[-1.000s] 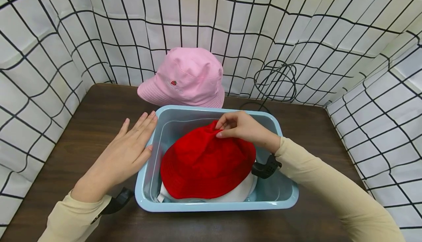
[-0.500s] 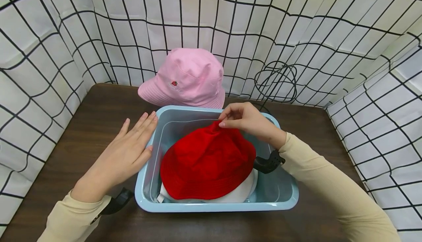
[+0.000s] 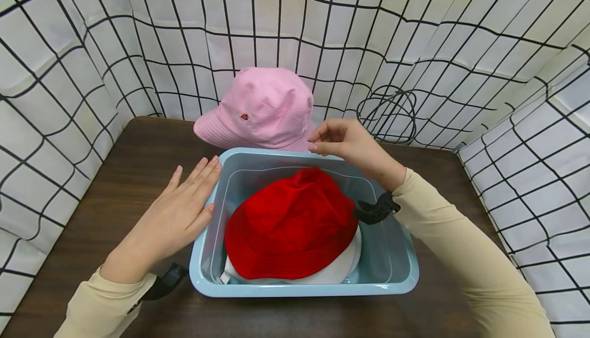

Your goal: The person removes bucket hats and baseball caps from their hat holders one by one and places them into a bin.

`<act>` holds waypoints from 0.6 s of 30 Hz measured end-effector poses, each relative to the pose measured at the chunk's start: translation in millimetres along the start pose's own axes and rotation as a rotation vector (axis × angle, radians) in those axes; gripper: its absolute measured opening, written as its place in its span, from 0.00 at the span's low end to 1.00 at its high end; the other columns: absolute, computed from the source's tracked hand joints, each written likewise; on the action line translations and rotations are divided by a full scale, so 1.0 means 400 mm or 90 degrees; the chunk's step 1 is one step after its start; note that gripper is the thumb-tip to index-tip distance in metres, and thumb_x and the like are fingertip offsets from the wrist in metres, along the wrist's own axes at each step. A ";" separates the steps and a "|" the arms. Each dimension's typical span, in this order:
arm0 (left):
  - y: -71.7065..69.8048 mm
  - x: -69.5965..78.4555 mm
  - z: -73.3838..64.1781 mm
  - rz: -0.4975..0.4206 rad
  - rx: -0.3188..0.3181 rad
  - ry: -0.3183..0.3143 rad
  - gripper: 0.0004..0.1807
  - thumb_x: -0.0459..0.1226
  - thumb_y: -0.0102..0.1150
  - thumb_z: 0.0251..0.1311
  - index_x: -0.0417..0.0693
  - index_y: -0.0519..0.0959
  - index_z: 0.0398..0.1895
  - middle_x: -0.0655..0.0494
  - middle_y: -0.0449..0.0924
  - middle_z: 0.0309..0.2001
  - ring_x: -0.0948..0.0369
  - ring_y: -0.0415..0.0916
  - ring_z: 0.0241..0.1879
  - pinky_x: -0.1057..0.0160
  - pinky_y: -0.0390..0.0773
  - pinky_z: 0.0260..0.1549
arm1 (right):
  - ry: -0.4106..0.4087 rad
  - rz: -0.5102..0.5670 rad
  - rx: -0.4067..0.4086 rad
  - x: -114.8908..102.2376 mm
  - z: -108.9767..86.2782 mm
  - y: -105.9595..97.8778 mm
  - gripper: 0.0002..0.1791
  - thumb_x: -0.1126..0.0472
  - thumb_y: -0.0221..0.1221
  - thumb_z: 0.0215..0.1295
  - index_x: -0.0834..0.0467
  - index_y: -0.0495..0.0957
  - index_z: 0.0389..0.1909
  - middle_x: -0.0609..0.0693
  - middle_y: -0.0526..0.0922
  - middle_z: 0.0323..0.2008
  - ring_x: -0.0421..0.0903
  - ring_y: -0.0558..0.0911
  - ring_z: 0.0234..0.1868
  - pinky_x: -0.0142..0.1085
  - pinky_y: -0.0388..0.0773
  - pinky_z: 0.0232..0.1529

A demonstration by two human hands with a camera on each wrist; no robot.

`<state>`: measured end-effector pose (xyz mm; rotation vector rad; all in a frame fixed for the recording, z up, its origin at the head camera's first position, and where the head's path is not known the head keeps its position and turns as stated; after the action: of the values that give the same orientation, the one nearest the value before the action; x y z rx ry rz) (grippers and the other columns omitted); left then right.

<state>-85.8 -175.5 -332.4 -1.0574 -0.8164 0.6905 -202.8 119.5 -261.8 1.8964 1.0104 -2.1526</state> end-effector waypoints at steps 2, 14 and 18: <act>0.000 0.001 0.000 0.000 -0.001 0.000 0.37 0.40 0.47 0.63 0.36 0.49 0.72 0.42 0.48 0.72 0.48 0.41 0.72 0.44 0.34 0.67 | -0.001 0.007 0.001 -0.005 0.004 -0.002 0.10 0.65 0.63 0.59 0.65 0.79 0.40 0.60 0.80 0.33 0.57 0.78 0.36 0.41 0.78 0.41; 0.001 0.001 -0.001 0.007 0.001 0.000 0.37 0.41 0.47 0.63 0.36 0.49 0.72 0.43 0.48 0.73 0.48 0.41 0.72 0.43 0.36 0.67 | -0.004 0.006 0.045 -0.002 0.039 -0.014 0.12 0.66 0.62 0.59 0.68 0.78 0.41 0.55 0.81 0.31 0.46 0.80 0.32 0.35 0.79 0.38; 0.001 0.001 -0.001 0.006 -0.002 -0.002 0.37 0.41 0.47 0.64 0.36 0.49 0.72 0.43 0.48 0.73 0.48 0.41 0.72 0.44 0.35 0.67 | -0.014 0.001 0.056 0.002 0.054 -0.021 0.10 0.66 0.62 0.59 0.67 0.79 0.40 0.54 0.81 0.31 0.44 0.79 0.32 0.34 0.78 0.38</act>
<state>-85.3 -175.4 -332.9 -1.0641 -0.8166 0.6989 -225.3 114.7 -258.9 1.9053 0.9249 -2.2484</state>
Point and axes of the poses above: each hand's wrist, its own z-axis towards the middle knuckle, its own y-axis out of the palm, x = y × z, the point moved 2 cm from there along z, towards the middle knuckle
